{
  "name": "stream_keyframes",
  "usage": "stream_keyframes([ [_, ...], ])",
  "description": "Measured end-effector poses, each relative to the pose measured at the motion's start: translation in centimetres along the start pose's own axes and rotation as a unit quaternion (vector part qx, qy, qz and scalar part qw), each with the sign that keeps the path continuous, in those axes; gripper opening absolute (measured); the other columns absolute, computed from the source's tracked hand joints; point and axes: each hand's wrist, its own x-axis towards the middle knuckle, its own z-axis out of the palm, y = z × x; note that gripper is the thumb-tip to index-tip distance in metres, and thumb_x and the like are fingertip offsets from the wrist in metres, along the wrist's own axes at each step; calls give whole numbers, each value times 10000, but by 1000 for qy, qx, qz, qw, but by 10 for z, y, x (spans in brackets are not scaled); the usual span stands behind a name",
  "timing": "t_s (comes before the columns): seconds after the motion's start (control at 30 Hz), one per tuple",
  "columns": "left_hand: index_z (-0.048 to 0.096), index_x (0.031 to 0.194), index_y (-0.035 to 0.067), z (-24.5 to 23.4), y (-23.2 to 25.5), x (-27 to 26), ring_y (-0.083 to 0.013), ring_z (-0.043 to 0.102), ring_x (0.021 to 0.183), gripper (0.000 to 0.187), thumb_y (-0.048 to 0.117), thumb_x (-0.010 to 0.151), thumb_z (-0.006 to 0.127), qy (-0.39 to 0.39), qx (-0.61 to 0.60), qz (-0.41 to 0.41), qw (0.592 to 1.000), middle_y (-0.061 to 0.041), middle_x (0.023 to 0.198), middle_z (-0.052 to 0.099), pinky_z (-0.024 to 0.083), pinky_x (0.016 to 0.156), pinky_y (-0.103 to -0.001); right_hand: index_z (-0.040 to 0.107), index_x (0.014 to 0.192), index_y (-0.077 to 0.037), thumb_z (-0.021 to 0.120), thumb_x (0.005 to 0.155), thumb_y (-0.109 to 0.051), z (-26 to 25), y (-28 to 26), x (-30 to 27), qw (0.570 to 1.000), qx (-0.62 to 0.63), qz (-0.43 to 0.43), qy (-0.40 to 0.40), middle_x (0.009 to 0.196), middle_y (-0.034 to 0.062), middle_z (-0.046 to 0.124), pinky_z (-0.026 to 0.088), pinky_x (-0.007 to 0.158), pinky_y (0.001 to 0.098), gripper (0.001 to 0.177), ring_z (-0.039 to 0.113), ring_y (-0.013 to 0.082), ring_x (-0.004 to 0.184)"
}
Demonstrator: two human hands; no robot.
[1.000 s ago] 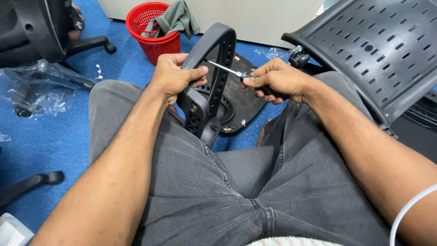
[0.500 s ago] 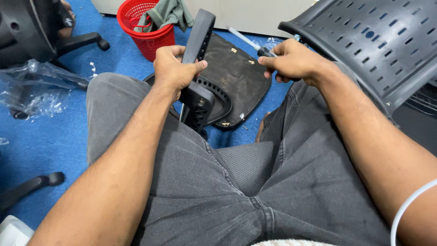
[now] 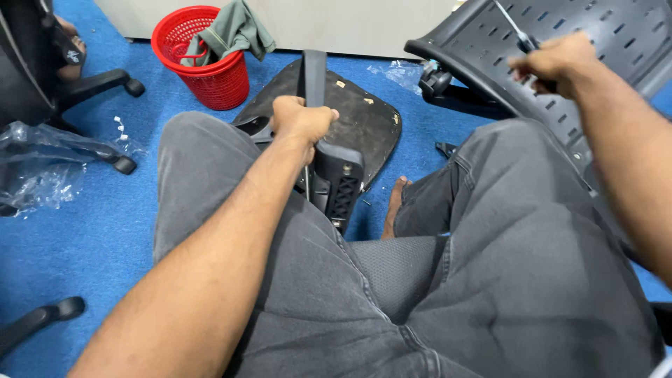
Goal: The person uses a screwdriver to attach a black plastic armrest to a chair frame while sitting on the floor. They repeatedly tighten screws at multiple points on the armrest and frame, repositioning the parts as needed.
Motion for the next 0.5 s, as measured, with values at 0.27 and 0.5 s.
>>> stream_keyframes([
  [0.27, 754, 933, 27, 15, 8, 7, -269, 752, 962, 312, 120, 658, 869, -20, -20, -80, 996, -175, 1037, 762, 598, 840, -385, 668, 1214, 22, 942, 783, -250, 15, 95, 71, 991, -82, 52, 89, 863, 188, 732, 553, 491, 322, 579, 686, 193, 642],
  [0.5, 785, 850, 49, 13, 0, 14, -212, 745, 881, 242, 91, 626, 870, -5, -15, -57, 998, -120, 952, 787, 593, 790, -358, 696, 1151, 34, 933, 804, -270, 34, 102, 90, 988, -94, 64, 109, 926, 173, 726, 530, 507, 320, 519, 658, 183, 685],
])
